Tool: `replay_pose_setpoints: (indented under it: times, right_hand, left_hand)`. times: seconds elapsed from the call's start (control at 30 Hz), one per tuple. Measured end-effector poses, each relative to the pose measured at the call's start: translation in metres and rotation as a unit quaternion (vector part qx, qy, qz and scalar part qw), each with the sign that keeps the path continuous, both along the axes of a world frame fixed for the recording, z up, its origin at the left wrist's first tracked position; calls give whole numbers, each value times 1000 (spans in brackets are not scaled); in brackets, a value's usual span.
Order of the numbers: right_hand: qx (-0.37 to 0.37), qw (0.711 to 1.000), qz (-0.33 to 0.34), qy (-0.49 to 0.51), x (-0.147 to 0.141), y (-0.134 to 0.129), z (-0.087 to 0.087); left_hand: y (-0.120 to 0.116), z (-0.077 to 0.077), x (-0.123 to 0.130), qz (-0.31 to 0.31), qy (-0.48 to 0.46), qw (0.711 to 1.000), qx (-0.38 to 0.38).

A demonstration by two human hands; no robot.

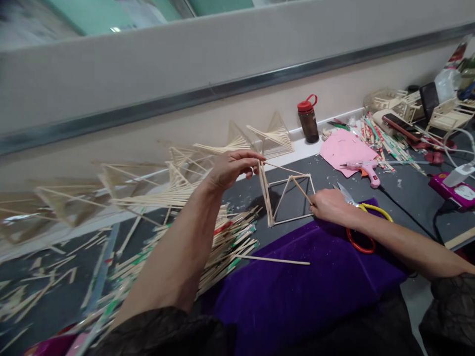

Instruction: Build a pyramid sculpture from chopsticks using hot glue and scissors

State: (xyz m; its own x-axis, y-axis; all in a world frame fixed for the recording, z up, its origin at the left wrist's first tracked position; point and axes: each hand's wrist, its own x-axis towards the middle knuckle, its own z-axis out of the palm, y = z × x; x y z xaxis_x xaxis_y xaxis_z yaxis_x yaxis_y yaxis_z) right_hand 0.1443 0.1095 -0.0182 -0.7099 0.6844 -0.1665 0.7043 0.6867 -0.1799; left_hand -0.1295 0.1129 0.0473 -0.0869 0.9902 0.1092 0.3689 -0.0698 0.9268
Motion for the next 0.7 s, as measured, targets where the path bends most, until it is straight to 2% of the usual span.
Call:
replay_pose_setpoints:
  times: [0.4, 0.7]
  right_hand:
    - [7, 999, 32, 12, -5, -8, -3]
    - [-6, 998, 27, 48, -5, -8, -10]
  left_hand:
    - [3, -5, -3, -17, -16, 1000, -8]
    - [-8, -13, 2, 34, -74, 997, 1]
